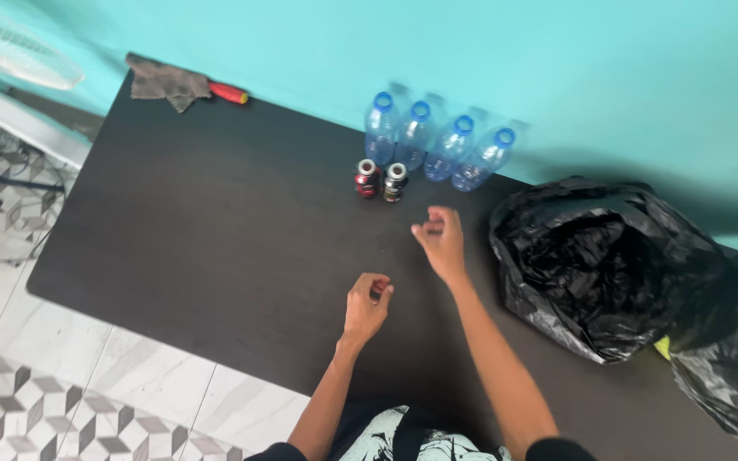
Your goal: The person sorts recyclable items from a black plastic bag on a table. They remove plastic water bottles, soda bottles, and a metal can, placing them in separate groups on the table surface.
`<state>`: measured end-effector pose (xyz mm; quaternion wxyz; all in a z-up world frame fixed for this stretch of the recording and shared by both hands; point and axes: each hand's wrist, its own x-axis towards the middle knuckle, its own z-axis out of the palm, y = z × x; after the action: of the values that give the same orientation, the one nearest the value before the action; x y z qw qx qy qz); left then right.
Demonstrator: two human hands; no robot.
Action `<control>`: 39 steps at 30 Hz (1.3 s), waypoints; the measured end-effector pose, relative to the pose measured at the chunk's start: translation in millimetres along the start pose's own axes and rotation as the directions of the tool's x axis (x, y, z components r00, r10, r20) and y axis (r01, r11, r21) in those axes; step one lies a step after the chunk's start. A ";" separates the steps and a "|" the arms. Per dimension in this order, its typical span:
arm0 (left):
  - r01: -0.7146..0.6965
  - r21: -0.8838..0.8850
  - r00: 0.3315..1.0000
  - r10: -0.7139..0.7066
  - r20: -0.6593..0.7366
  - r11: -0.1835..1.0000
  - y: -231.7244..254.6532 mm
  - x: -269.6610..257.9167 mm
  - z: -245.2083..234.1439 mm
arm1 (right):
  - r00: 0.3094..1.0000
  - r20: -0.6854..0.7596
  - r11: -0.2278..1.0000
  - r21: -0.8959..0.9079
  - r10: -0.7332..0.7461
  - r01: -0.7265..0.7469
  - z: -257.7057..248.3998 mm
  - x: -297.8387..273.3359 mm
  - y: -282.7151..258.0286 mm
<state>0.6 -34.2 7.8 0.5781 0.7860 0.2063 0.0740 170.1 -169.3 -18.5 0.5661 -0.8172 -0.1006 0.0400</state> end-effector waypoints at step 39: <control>-0.157 -0.077 0.886 0.175 0.429 0.985 108.9 -146.1 218.4 | 0.808 -0.506 0.933 0.334 0.300 -0.137 -323.3 -260.1 19.0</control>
<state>-27.9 -312.7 57.9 0.6166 0.7857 0.0027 -0.0496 -23.7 -526.8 66.3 0.6726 -0.7110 0.1684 -0.1168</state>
